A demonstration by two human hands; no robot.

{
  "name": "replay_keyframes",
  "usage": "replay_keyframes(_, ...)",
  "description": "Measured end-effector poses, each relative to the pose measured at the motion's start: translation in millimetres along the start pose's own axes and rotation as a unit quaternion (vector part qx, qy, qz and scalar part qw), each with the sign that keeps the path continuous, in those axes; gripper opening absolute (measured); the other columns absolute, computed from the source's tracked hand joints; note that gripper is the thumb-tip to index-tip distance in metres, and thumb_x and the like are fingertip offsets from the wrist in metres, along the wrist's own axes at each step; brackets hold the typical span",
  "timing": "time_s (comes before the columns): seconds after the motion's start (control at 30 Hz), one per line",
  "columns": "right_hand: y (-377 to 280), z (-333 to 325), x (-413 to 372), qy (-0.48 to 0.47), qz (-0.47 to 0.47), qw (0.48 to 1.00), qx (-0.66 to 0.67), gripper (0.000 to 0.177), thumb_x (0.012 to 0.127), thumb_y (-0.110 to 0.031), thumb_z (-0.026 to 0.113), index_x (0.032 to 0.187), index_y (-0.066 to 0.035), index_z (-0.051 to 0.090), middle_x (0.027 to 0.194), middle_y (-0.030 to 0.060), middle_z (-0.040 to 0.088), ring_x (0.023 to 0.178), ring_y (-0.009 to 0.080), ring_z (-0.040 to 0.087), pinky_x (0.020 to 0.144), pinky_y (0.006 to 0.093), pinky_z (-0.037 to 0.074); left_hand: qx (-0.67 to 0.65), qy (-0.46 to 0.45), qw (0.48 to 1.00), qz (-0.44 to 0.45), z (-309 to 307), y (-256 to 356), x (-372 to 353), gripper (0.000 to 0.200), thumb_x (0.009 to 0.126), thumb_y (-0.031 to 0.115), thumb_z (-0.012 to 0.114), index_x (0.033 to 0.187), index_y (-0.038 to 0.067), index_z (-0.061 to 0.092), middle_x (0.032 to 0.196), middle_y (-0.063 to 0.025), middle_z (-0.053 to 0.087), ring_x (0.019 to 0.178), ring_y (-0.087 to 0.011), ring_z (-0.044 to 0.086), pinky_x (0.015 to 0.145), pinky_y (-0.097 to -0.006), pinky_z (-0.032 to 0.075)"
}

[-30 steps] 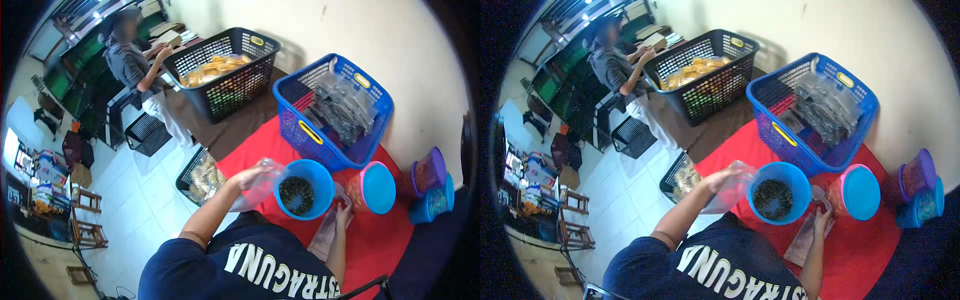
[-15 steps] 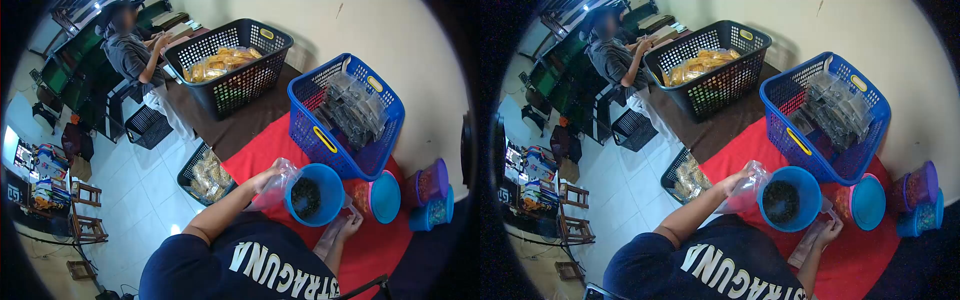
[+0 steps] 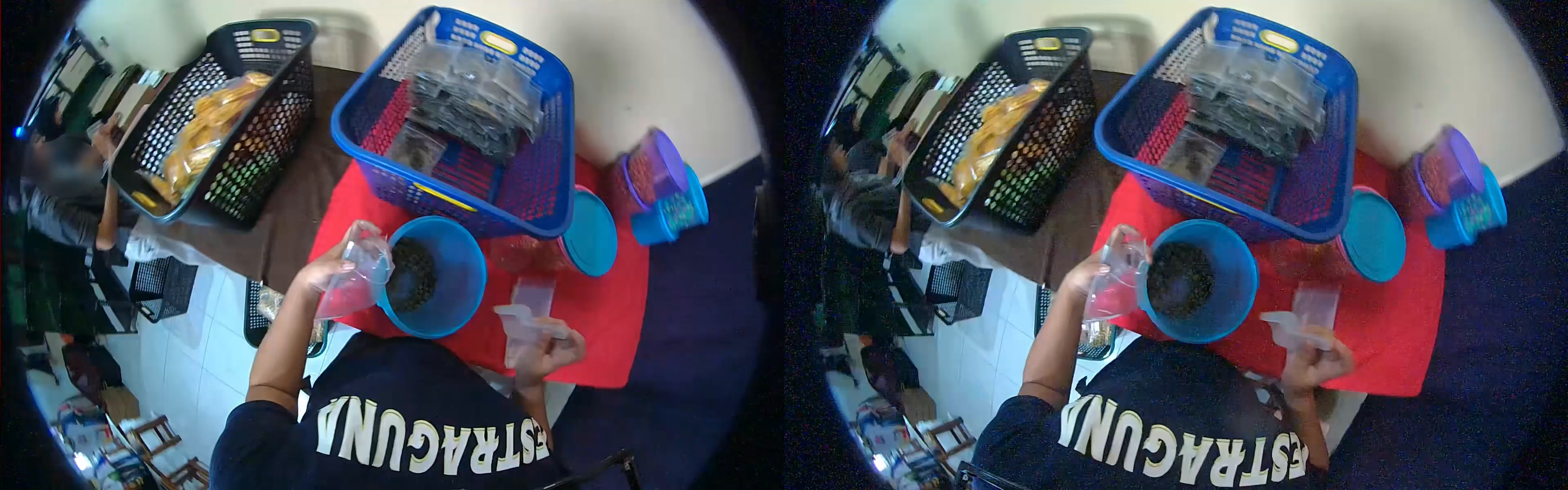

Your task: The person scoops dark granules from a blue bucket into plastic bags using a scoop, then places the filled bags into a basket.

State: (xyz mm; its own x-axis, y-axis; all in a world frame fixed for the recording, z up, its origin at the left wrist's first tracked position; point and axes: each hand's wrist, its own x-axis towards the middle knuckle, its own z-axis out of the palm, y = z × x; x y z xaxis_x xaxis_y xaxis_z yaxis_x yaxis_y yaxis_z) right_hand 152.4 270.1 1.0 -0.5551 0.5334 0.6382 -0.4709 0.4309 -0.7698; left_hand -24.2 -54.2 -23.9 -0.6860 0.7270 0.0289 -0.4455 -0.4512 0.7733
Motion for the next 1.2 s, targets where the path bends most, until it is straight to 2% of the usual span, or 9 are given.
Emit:
replay_keyframes(0.13,-19.3,53.6,-6.7,-0.233,-0.038,0.961,-0.146,0.019,0.076,-0.001,0.071,0.086,-0.005,0.056,0.087,0.0129,0.064,0.081,0.0273,0.061,0.072,0.0383,0.050,0.095,-0.099,0.989,-0.055,-14.8,11.7,22.9,0.085,0.065,0.042,0.082,0.127,0.010,0.034,0.119,-0.0159,0.053,0.112,-0.0285,0.054,0.095,-0.0423,0.043)
replay_keyframes(0.3,25.5,88.3,-25.4,-0.312,0.016,0.934,-0.174,0.021,0.073,0.007,0.065,0.091,-0.001,0.059,0.105,0.0148,0.064,0.095,0.0318,0.062,0.082,0.0382,0.050,0.120,-0.204,0.966,-0.100,-2.8,13.4,43.6,0.085,0.064,0.038,0.084,0.126,0.010,0.034,0.119,-0.0147,0.053,0.113,-0.0262,0.052,0.096,-0.0402,0.039)
replay_keyframes(0.4,36.7,96.5,-37.0,-0.321,0.084,0.930,-0.158,0.027,0.072,0.005,0.064,0.099,0.000,0.060,0.104,0.0156,0.065,0.100,0.0341,0.062,0.085,0.0399,0.050,0.120,-0.237,0.958,-0.108,-4.7,5.9,50.2,0.084,0.064,0.037,0.084,0.126,0.009,0.034,0.118,-0.0152,0.054,0.112,-0.0260,0.052,0.094,-0.0399,0.040)
replay_keyframes(0.53,44.3,85.2,-53.6,-0.449,0.109,0.881,-0.099,0.033,0.074,0.006,0.060,0.107,0.000,0.061,0.108,0.0168,0.064,0.103,0.0341,0.062,0.088,0.0404,0.050,0.140,-0.206,0.961,-0.118,4.0,5.5,46.7,0.085,0.061,0.045,0.083,0.123,0.011,0.035,0.111,-0.0167,0.056,0.106,-0.0295,0.054,0.093,-0.0438,0.040)
replay_keyframes(0.7,35.3,56.1,-51.7,-0.379,0.107,0.910,-0.133,0.034,0.076,0.005,0.061,0.109,-0.002,0.062,0.103,0.0164,0.065,0.099,0.0328,0.063,0.087,0.0385,0.050,0.128,-0.187,0.969,-0.093,10.1,-1.6,32.7,0.083,0.064,0.044,0.081,0.123,0.009,0.035,0.113,-0.0167,0.055,0.110,-0.0279,0.052,0.095,-0.0426,0.039)
replay_keyframes(0.77,45.4,46.9,-48.7,-0.330,0.109,0.919,-0.185,0.023,0.079,0.000,0.064,0.102,-0.002,0.060,0.094,0.0176,0.065,0.090,0.0340,0.064,0.079,0.0399,0.051,0.128,-0.168,0.974,-0.086,15.5,-8.7,26.7,0.083,0.064,0.044,0.081,0.123,0.009,0.035,0.114,-0.0171,0.055,0.110,-0.0280,0.052,0.095,-0.0429,0.039)
replay_keyframes(0.87,55.3,39.0,-44.2,-0.354,0.190,0.882,-0.245,0.017,0.081,-0.007,0.067,0.092,-0.001,0.054,0.085,0.0189,0.062,0.081,0.0355,0.064,0.071,0.0415,0.050,0.138,-0.136,0.979,-0.071,32.7,-14.2,21.3,0.083,0.064,0.044,0.082,0.123,0.009,0.035,0.114,-0.0176,0.055,0.110,-0.0282,0.053,0.096,-0.0431,0.039)
replay_keyframes(1.0,55.1,36.6,-40.4,-0.339,0.287,0.883,-0.149,0.022,0.084,-0.013,0.065,0.091,-0.002,0.048,0.078,0.0212,0.061,0.076,0.0423,0.061,0.066,0.0466,0.048,0.138,-0.104,0.983,-0.064,53.2,-20.3,21.4,0.084,0.063,0.043,0.083,0.124,0.010,0.035,0.113,-0.0174,0.055,0.108,-0.0285,0.053,0.096,-0.0426,0.039)
replay_keyframes(1.2,74.3,23.5,-26.2,-0.300,0.280,0.905,-0.110,0.020,0.085,-0.010,0.064,0.094,-0.003,0.047,0.081,0.0229,0.061,0.081,0.0442,0.062,0.065,0.0474,0.047,0.151,-0.069,0.985,-0.046,72.2,-32.9,20.1,0.082,0.063,0.042,0.083,0.124,0.010,0.037,0.110,-0.0184,0.055,0.106,-0.0279,0.053,0.091,-0.0405,0.040)
